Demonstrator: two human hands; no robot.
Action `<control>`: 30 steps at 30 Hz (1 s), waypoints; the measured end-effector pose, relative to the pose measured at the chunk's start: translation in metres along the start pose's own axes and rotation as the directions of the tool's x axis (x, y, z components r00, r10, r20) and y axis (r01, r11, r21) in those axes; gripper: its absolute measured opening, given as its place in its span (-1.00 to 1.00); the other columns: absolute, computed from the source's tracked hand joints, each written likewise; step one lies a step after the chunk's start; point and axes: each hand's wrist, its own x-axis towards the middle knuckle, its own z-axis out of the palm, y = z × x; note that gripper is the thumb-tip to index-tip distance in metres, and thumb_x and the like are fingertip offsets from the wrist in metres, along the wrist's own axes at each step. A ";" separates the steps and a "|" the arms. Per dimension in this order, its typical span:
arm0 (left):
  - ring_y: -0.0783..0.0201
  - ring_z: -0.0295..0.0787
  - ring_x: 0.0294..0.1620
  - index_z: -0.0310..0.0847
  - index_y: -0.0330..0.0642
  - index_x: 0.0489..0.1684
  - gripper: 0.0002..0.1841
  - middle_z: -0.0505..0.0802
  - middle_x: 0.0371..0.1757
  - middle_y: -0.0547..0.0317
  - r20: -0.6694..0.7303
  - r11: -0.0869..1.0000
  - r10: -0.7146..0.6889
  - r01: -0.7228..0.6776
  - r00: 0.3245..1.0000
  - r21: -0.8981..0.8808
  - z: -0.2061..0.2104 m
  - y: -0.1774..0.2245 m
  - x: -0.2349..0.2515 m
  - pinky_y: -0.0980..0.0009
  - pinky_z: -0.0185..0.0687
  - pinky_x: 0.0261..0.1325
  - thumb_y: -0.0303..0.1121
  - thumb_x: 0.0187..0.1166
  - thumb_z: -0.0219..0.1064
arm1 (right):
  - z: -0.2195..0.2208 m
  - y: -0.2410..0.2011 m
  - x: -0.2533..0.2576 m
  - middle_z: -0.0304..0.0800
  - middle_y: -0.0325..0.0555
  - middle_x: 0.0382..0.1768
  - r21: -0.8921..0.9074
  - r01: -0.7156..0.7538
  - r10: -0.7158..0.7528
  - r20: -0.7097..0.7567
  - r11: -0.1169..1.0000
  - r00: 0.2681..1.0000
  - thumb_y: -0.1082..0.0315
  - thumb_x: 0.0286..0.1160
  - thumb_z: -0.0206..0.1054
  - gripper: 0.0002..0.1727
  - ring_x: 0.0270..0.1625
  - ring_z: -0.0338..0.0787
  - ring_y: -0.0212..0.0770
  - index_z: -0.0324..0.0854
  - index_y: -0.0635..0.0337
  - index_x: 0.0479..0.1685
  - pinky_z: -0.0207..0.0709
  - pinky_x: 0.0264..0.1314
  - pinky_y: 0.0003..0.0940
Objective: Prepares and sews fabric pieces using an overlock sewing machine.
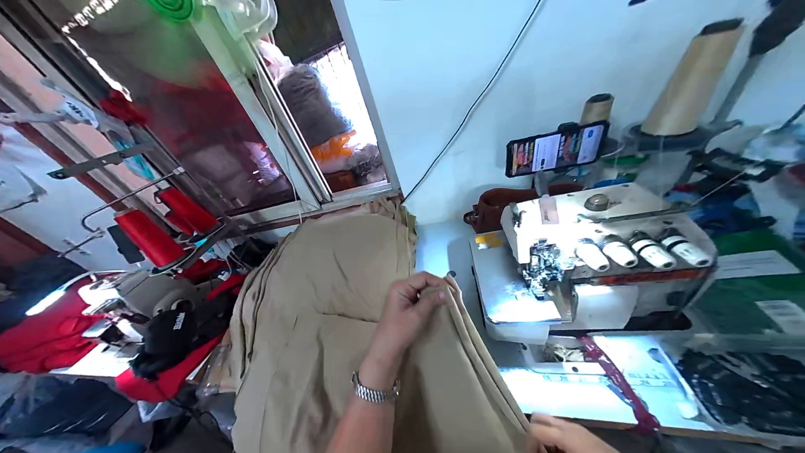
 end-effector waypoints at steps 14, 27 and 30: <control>0.38 0.81 -0.19 0.84 -0.21 -0.26 -0.91 0.90 -0.17 0.15 -0.075 0.998 0.023 -0.027 0.997 -0.057 0.038 -0.004 -0.022 0.48 0.74 -0.10 -0.58 0.49 0.43 | 0.007 -0.047 0.131 0.69 -0.16 -0.06 -0.220 0.334 -0.360 -0.819 0.916 0.447 0.40 0.26 0.42 -0.86 -0.15 0.75 -0.47 0.60 0.14 -0.25 0.74 -0.22 -0.59; 0.43 0.80 -0.25 0.80 -0.27 -0.24 -0.90 0.89 -0.25 0.20 -0.161 0.999 -0.040 0.034 0.986 -0.040 0.040 -0.011 -0.024 0.50 0.75 -0.07 -0.63 0.47 0.40 | 0.041 0.001 0.083 0.73 -0.26 -0.32 -0.086 0.135 -0.149 -0.799 0.987 0.582 0.33 0.30 0.41 -0.90 -0.38 0.53 -0.63 0.78 0.15 -0.40 0.35 -0.41 -0.77; 0.44 0.79 -0.27 0.82 -0.24 -0.28 -0.92 0.89 -0.29 0.21 -0.168 0.996 -0.066 0.055 0.984 -0.068 0.036 -0.011 -0.023 0.51 0.74 -0.10 -0.60 0.43 0.45 | 0.043 -0.002 0.075 0.78 -0.21 -0.32 -0.090 0.132 -0.151 -0.798 0.987 0.583 0.29 0.34 0.43 -0.84 -0.27 0.62 -0.56 0.80 0.17 -0.47 0.44 -0.27 -0.70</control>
